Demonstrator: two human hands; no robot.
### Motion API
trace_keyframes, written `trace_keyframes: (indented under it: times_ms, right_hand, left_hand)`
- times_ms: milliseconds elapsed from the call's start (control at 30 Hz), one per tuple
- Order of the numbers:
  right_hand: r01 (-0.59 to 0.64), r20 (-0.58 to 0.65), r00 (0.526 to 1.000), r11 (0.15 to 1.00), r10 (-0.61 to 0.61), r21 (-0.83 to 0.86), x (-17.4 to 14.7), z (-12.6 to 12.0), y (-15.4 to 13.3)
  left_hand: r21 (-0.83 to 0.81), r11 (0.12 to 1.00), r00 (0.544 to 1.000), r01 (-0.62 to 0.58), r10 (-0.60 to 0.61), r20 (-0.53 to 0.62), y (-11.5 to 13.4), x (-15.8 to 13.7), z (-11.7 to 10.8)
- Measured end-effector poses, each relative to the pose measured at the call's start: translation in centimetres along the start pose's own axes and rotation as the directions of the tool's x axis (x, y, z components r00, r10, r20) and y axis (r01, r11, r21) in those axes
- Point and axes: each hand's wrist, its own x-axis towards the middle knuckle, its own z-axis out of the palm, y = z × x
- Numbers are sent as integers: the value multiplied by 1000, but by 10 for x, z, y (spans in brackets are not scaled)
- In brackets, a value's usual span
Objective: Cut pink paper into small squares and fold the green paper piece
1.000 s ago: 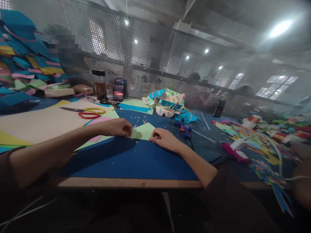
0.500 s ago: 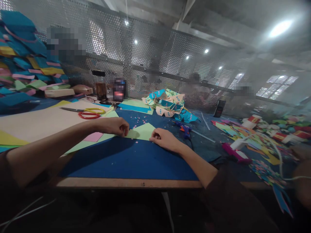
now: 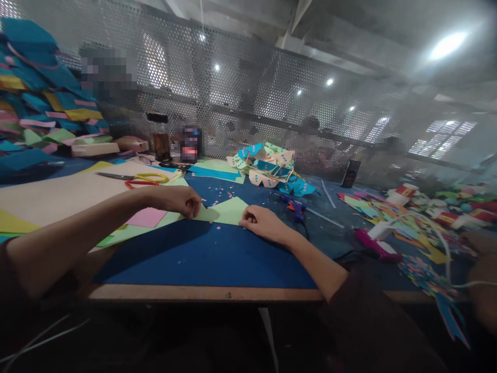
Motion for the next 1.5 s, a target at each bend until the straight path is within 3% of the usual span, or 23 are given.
trace_keyframes:
  times_ms: [767,967,1133,1200,1333,1433,1500]
  right_hand:
    - [13,-12,1000,1000,-13,19,2,2,5]
    - [8,-24,1000,1000,-7,17,3,4,7]
    - [9,-36,999,1000,-9,3,6,6,9]
    - [13,-40,999,1000,-13,-4,7,7,10]
    - [21,-49,999,1000,-22,-19,8,7,11]
    - [27,-52,998,999,-28,-27,9,6,12]
    - [32,-54,998,999,-34,-29,9,6,13]
  left_hand:
    - [78,996,998,36,-40,41,-6,-4,-6]
    - [83,997,1000,-5,2,30,-18,-1,-6]
    - [93,994,998,-57,59,-19,-11,-1,-1]
    - [125,982,982,-144,158,-107,-3,2,6]
    - [195,947,877,-256,312,-366,16,12,28]
    - [273,913,831,-304,394,-393,27,17,44]
    - [310,902,827,-301,408,-386,30,18,52]
